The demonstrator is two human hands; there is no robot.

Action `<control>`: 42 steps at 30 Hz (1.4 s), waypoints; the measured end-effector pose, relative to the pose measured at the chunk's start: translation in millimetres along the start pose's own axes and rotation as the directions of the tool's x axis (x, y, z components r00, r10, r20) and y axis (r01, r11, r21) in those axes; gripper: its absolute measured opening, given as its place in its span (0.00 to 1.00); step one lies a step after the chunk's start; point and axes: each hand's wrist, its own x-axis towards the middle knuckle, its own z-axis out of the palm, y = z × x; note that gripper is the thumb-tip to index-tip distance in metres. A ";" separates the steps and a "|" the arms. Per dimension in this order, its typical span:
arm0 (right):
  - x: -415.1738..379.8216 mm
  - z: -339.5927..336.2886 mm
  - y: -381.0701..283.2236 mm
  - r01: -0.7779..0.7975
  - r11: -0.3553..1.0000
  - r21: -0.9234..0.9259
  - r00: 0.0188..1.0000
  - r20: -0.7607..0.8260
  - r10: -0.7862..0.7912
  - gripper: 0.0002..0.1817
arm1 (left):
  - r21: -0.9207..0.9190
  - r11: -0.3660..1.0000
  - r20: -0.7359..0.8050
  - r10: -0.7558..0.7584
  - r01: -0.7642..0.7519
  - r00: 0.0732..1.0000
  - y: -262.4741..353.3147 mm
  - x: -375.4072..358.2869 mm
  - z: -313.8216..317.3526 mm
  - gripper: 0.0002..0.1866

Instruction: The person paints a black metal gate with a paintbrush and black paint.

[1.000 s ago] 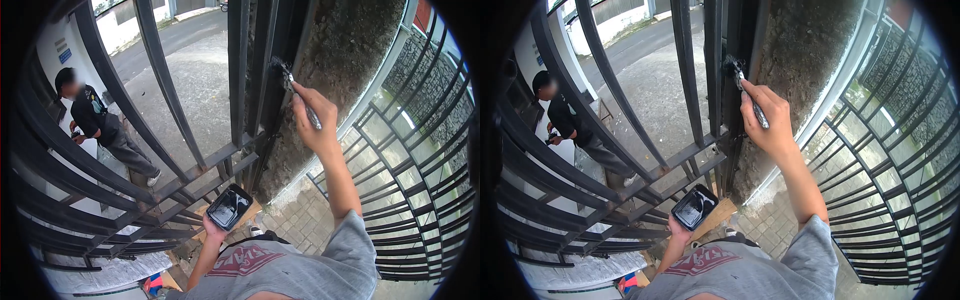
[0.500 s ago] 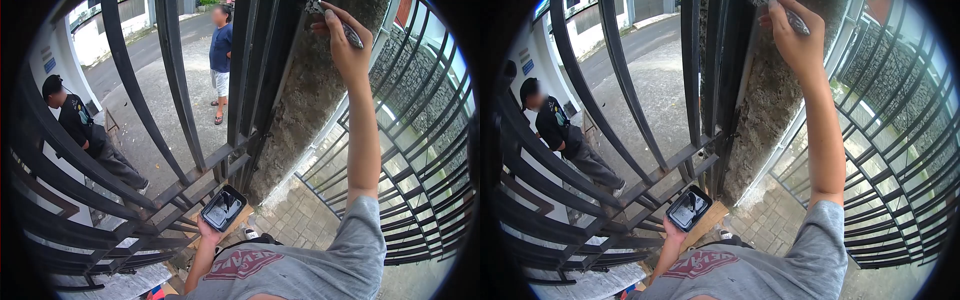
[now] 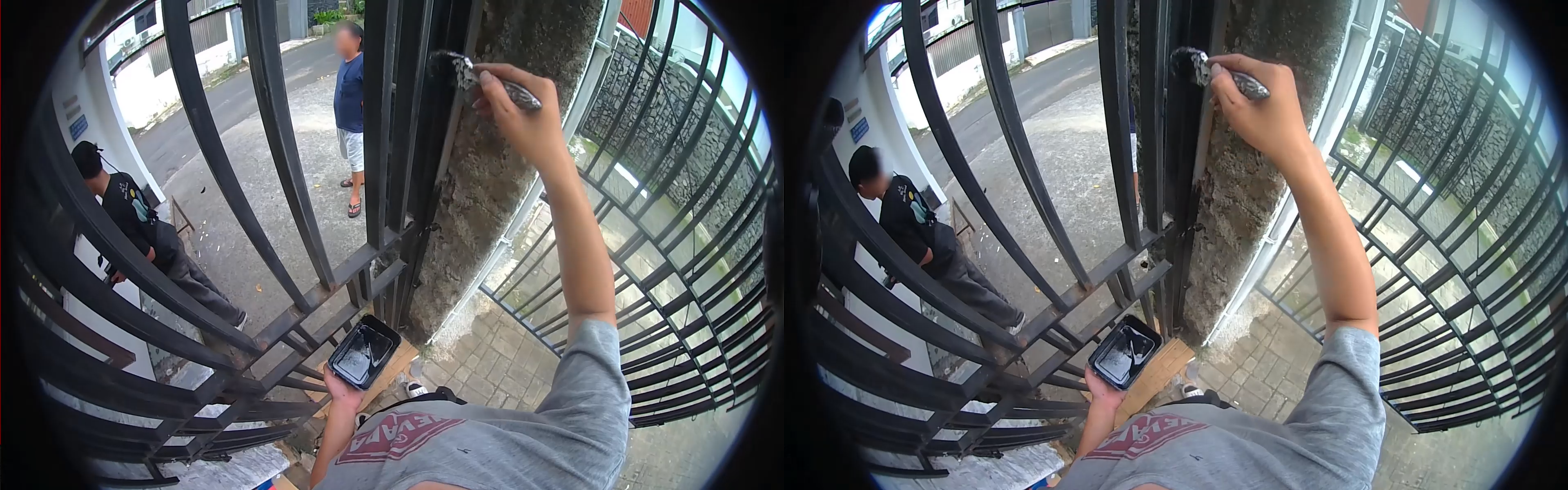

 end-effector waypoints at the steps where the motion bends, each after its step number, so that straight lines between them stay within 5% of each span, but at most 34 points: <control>1: 9.0 -9.2 -4.8 0.047 0.997 0.059 0.995 -0.090 -0.041 0.13 | 0.002 1.000 0.009 -0.003 0.003 1.000 -0.8 -0.5 5.3 0.37; 4: 5.8 -24.1 -10.1 0.205 0.978 0.036 0.922 -0.343 -0.181 0.13 | 0.003 1.000 0.087 -0.024 0.024 0.996 -5.7 3.5 9.7 0.38; 7: -18.9 -10.5 25.7 0.171 0.985 -0.019 0.910 -0.380 -0.165 0.13 | 0.020 0.999 0.069 -0.030 0.028 0.997 -13.1 3.2 12.8 0.39; 10: -59.3 11.9 55.8 0.041 0.999 -0.024 0.981 -0.187 -0.044 0.14 | 0.045 0.999 0.029 -0.032 0.030 0.999 -13.7 4.6 0.0 0.40; 12: -84.6 18.7 60.5 0.091 0.987 -0.134 0.989 -0.102 -0.105 0.13 | 0.045 0.999 0.023 -0.019 0.018 1.000 -10.7 6.2 -5.1 0.40; 14: -92.2 12.6 60.5 -0.050 0.994 -0.095 0.997 0.056 0.055 0.11 | 0.017 1.000 0.036 0.004 -0.004 0.999 -10.4 6.1 -3.8 0.40; 17: -60.6 -12.5 44.0 -0.152 0.965 -0.214 0.963 0.189 0.193 0.12 | 0.007 1.000 0.035 0.027 -0.027 0.999 -9.8 5.9 0.6 0.37; 19: -26.4 -24.6 37.8 -0.222 0.972 -0.072 0.956 0.182 0.232 0.14 | 0.017 0.999 0.032 0.031 -0.032 0.999 -11.4 6.2 5.1 0.36; 23: 47.1 -40.3 23.5 0.047 0.999 -0.005 0.995 -0.092 -0.048 0.14 | 0.039 0.999 0.007 0.023 -0.024 1.000 -14.5 10.2 14.7 0.36; 27: 47.8 -31.5 41.3 0.254 0.966 -0.043 0.916 -0.309 -0.255 0.13 | 0.055 0.998 0.035 0.024 -0.026 0.999 -18.7 12.1 8.1 0.36; 32: -72.8 22.9 69.8 0.064 0.997 -0.052 0.980 -0.188 -0.073 0.13 | 0.032 0.999 -0.012 0.024 -0.024 1.000 -18.2 10.6 -1.5 0.37; 37: -143.3 28.4 80.2 -0.209 0.977 -0.051 0.954 0.209 0.215 0.13 | 0.016 1.000 -0.001 0.023 -0.023 1.000 -13.7 9.4 -10.1 0.37; 40: -108.0 7.5 65.1 -0.298 0.954 -0.042 0.937 0.177 0.300 0.14 | 0.032 0.999 0.026 -0.004 0.004 1.000 -10.3 8.6 -5.6 0.36; 42: -73.0 -5.4 44.4 -0.211 0.977 0.035 0.977 0.022 0.211 0.15 | 0.064 0.998 0.008 -0.016 0.015 1.000 -9.7 10.3 -7.7 0.37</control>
